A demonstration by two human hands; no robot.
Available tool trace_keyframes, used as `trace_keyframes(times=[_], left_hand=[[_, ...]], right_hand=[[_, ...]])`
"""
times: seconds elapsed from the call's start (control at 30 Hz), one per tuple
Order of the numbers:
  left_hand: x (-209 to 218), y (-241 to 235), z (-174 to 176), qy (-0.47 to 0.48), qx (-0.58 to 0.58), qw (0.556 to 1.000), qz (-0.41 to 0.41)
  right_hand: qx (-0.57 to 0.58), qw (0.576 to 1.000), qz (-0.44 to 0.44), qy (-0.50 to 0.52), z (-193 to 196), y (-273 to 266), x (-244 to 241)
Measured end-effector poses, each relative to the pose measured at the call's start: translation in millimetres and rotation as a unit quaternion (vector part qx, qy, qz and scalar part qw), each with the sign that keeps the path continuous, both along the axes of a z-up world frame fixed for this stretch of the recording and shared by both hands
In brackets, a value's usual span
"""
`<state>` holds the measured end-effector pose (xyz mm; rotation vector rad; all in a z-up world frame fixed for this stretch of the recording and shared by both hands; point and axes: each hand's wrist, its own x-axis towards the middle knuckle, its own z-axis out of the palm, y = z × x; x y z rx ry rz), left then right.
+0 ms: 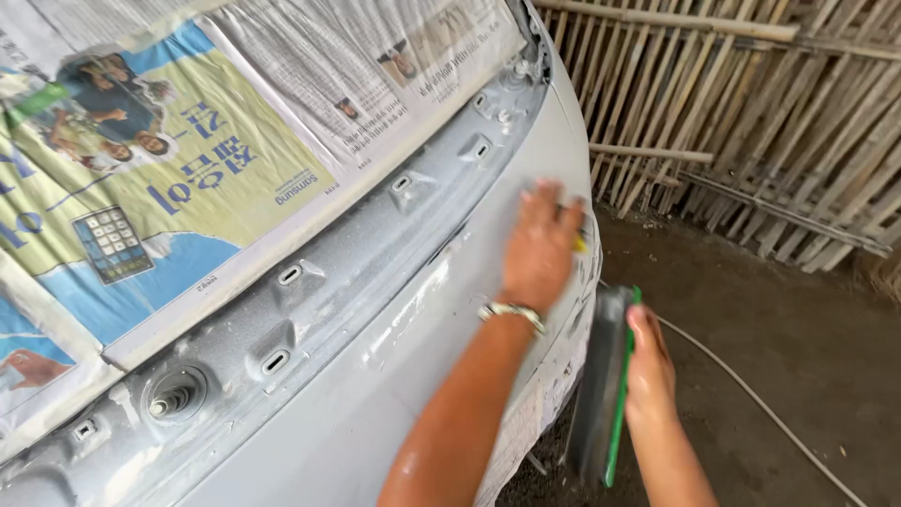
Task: The person sands a white car bumper using a green sanding block and wipes the surface with a yellow cloth. The person moves along the bumper, sanding different areas and wiping away dust.
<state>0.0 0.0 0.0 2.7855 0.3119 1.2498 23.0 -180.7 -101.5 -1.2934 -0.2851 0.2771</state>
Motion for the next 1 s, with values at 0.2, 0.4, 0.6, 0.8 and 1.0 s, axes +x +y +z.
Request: trace_keyframes(times=[0.2, 0.4, 0.6, 0.8, 1.0], left_hand=[[-44, -120, -31, -0.023, -0.485, 0.859, -0.16], [-73, -170, -132, 0.007, -0.638, 0.754, -0.155], [-141, -110, 20, 0.007, -0.313, 0.949, -0.032], [-139, -22, 44, 0.002, 0.014, 0.976, 0.217], [-12, -6, 14, 0.049, 0.005, 0.992, 0.115]], right_hand=[[0.029, 0.936, 0.084, 0.34, -260, -59, 63], [0.236, 0.907, 0.156, 0.313, -351, -61, 48], [0.024, 0.973, 0.22, 0.071, -274, -63, 43], [0.041, 0.909, 0.197, 0.366, -101, -25, 2], [0.112, 0.863, 0.303, 0.388, -58, -10, 0]])
